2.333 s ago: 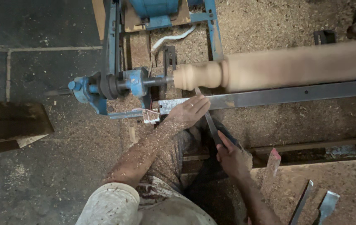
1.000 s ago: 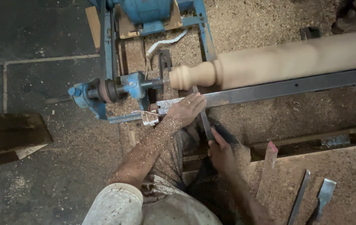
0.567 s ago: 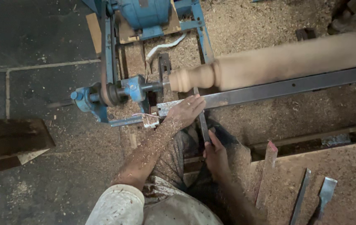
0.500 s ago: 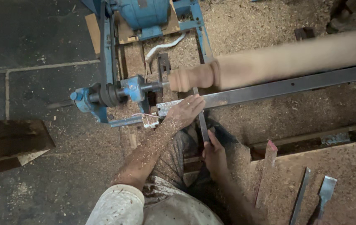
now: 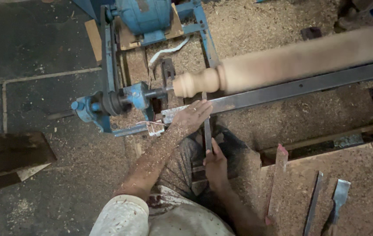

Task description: The person uses a chisel to shape a piece of wood spinning on a lathe. They hold the tool against the rotating wood to carve and smooth the surface, creating wood shavings.

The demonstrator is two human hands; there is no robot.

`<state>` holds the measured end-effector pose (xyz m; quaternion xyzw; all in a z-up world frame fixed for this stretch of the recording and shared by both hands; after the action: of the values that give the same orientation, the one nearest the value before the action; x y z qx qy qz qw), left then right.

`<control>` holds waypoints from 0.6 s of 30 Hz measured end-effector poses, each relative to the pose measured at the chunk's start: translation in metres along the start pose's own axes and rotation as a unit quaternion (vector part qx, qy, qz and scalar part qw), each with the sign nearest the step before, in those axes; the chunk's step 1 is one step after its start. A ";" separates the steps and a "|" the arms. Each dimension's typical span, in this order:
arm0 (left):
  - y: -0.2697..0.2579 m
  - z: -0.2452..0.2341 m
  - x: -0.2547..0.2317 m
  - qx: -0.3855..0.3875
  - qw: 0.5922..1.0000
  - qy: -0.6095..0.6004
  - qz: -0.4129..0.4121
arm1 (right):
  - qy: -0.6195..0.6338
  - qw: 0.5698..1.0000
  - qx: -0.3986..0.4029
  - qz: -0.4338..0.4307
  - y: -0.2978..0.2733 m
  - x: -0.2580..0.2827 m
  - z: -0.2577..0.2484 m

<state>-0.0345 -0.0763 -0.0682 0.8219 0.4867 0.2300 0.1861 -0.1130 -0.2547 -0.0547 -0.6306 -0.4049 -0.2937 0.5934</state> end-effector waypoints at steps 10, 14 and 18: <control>0.005 0.010 0.003 0.052 0.982 -0.170 -0.069 | 0.054 0.998 -0.019 0.015 -0.011 -0.008 0.017; 0.007 0.011 0.000 -0.033 0.998 -0.047 0.031 | 0.066 0.998 -0.016 -0.005 -0.015 0.000 0.019; 0.022 0.022 -0.007 -0.011 0.995 -0.088 0.046 | 0.111 0.993 -0.031 0.026 -0.014 0.006 0.014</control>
<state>-0.0093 -0.0944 -0.0757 0.8586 0.4271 0.1703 0.2266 -0.1236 -0.2404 -0.0437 -0.6228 -0.3110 -0.3585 0.6220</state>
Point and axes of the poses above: each hand's wrist, its own y-axis towards the middle knuckle, its own z-axis out of the palm, x = y × z, the point moved 6 cm from there along y, towards the middle knuckle, and after that the axes turned 10 degrees about -x, right-handed, at the moved point
